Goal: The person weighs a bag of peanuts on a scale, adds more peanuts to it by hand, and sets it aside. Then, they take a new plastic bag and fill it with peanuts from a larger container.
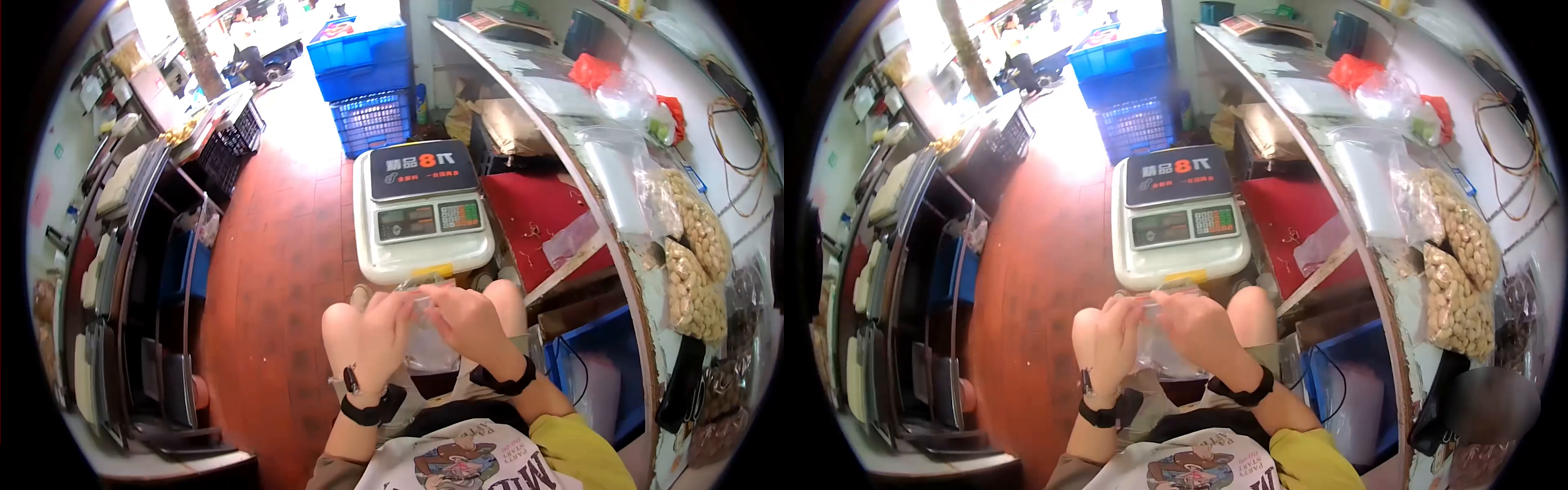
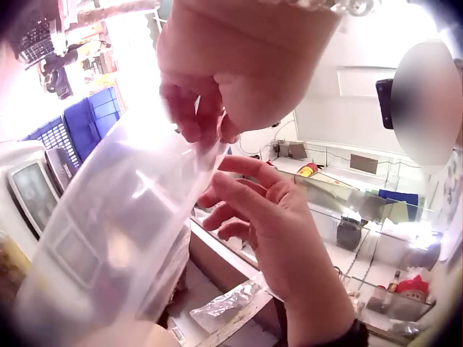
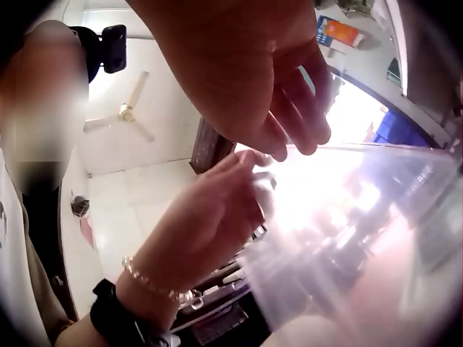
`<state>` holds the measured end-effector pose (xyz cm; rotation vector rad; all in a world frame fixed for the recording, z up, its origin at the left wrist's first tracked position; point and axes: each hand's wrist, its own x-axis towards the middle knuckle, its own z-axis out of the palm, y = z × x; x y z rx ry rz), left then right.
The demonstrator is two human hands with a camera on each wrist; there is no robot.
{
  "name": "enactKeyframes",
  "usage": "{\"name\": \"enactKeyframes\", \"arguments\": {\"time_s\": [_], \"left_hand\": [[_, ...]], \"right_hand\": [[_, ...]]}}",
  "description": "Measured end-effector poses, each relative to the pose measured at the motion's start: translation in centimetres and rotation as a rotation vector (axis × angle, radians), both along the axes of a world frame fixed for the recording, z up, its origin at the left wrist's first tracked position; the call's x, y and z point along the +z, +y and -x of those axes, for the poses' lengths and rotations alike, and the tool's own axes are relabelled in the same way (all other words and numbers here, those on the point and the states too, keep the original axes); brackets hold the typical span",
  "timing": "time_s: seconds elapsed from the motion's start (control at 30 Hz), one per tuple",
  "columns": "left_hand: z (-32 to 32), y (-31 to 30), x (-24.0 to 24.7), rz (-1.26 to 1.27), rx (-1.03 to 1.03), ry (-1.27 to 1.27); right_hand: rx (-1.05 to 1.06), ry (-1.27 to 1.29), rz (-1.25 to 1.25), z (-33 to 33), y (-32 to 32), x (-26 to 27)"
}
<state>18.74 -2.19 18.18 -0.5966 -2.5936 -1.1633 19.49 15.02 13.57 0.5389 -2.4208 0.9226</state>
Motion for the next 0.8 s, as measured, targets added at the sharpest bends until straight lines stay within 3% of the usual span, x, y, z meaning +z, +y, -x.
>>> {"name": "enactKeyframes", "arguments": {"time_s": [0.03, 0.2, 0.27, 0.33, 0.4, 0.43, 0.5, 0.63, 0.73, 0.8], "left_hand": [[0.0, 0.2, -0.5, -0.095, -0.039, 0.028], [1.0, -0.8, -4.2, -0.051, -0.199, 0.028], [1.4, -1.0, -5.4, -0.083, -0.226, 0.058], [1.0, -0.7, -5.9, -0.132, -0.178, 0.018], [0.5, 0.3, -6.4, -0.262, 0.127, 0.040], [0.1, 0.4, -6.8, -0.262, 0.126, 0.041], [-0.8, 0.6, -7.6, -0.338, -0.018, -0.349], [-1.7, 1.3, -8.8, -0.440, -0.044, -0.461], [-1.4, 0.8, -9.3, -0.603, -0.108, -0.600], [-1.0, 0.1, -9.6, -0.580, -0.143, -0.656]], "right_hand": [[-0.024, 0.015, 0.008, -0.1, -0.2, -0.7], [0.015, -0.221, 0.040, -0.9, 1.2, -1.7], [0.201, -0.607, 0.316, -0.7, 2.2, -2.5], [0.235, -0.629, 0.377, -0.6, 2.3, -3.3], [0.152, -0.645, 0.488, -0.7, 1.8, -3.8], [0.151, -0.644, 0.488, -0.8, 1.6, -4.0], [0.076, -0.765, 0.602, -0.8, 1.1, -4.6], [0.072, -0.654, 0.540, -0.7, 0.4, -6.2], [0.121, -0.674, 0.519, -0.6, 0.6, -6.1], [0.185, -0.787, 0.557, -0.5, 0.8, -6.0]]}}
